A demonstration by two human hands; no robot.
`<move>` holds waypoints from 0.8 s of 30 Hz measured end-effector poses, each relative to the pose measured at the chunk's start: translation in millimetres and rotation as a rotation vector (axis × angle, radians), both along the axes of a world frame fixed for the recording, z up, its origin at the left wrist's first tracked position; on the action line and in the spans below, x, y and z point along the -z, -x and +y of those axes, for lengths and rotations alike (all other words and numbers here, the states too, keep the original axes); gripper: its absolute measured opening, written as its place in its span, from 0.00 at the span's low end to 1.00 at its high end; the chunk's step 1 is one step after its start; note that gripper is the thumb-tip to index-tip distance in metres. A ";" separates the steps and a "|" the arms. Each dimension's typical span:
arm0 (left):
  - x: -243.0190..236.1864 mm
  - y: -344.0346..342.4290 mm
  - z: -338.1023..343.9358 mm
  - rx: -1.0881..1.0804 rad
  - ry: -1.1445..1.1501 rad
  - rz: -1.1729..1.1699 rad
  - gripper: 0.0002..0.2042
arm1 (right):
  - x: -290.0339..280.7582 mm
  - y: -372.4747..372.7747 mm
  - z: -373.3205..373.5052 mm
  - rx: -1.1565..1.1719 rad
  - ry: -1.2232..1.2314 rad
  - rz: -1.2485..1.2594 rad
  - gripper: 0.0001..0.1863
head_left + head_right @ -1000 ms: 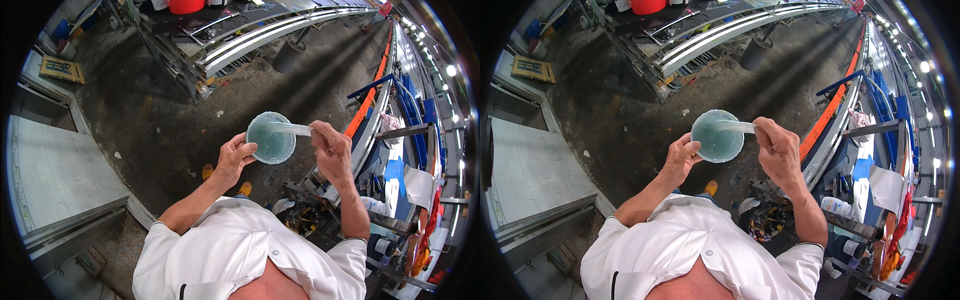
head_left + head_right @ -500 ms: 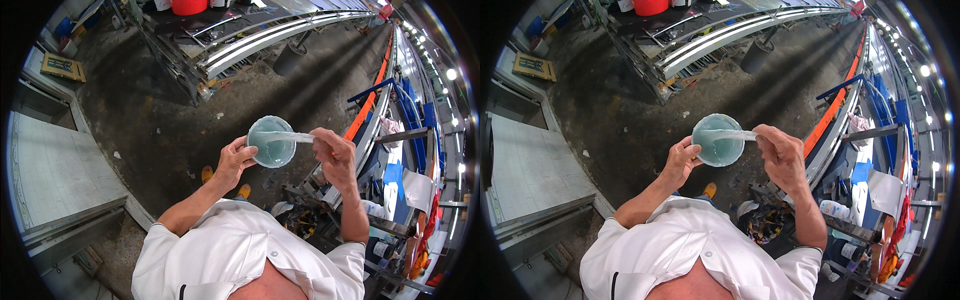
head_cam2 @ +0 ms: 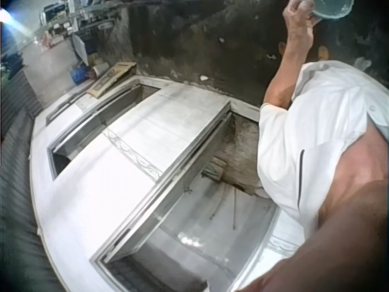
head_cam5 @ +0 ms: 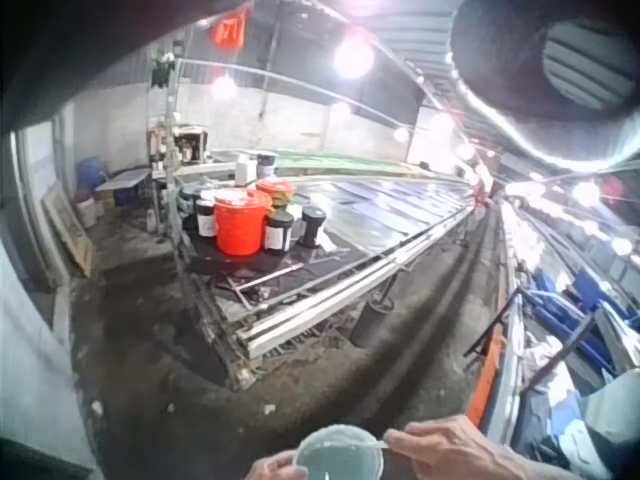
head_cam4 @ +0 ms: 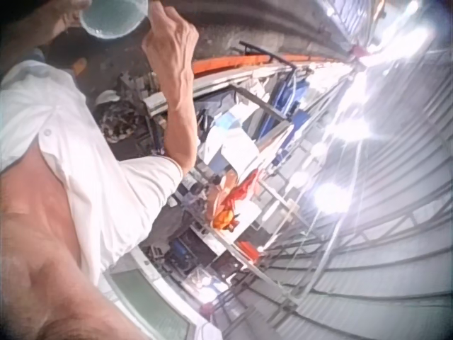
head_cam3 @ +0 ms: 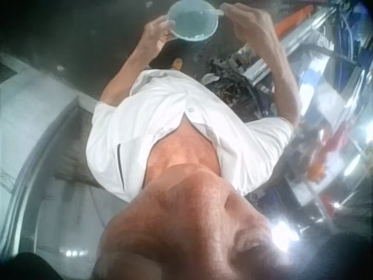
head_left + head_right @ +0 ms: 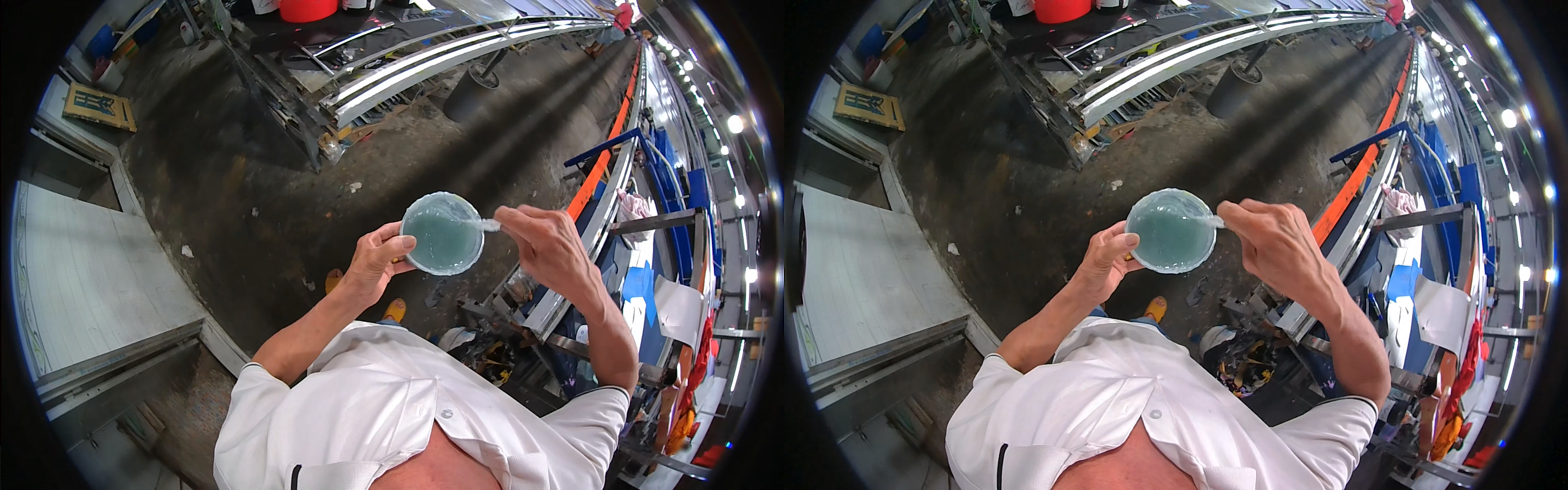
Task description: The person stirs a light green liquid in a small container, then pours it onto a screen printing frame. After wiping their hands, they walk to a drying rack and fold a purple printed fabric piece.
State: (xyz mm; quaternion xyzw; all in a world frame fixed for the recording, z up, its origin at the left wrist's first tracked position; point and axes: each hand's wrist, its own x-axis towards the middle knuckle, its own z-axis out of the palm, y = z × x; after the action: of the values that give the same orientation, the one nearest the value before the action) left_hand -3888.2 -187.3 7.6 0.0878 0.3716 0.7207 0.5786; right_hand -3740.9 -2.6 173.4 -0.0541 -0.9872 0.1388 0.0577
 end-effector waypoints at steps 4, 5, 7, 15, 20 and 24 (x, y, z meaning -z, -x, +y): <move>4.9 -2.5 0.9 -0.040 0.037 0.001 0.36 | 4.7 -6.6 -10.5 0.203 0.435 -0.088 0.09; 5.7 -2.7 0.6 -0.041 0.043 -0.003 0.36 | 4.5 -6.9 -14.3 0.269 0.576 -0.145 0.08; 7.3 -3.0 1.1 -0.029 0.041 -0.003 0.36 | 8.2 -1.1 -24.5 0.442 0.741 -0.109 0.09; 5.8 -1.2 4.6 -0.013 0.026 0.014 0.37 | 12.7 7.0 0.9 0.061 -0.020 0.128 0.19; 7.1 -2.9 6.5 -0.050 0.037 0.032 0.35 | 8.4 -4.1 -2.6 0.183 0.301 -0.092 0.11; 9.9 -2.7 6.6 -0.026 0.044 0.033 0.34 | 18.3 4.7 -23.7 0.480 0.773 -0.052 0.10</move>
State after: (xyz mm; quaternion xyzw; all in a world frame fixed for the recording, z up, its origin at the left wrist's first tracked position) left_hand -3885.5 -180.8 -2.3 0.0819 0.3978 0.7183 0.5648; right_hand -3745.6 -26.3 155.1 -0.3025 -0.8235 0.4782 0.0392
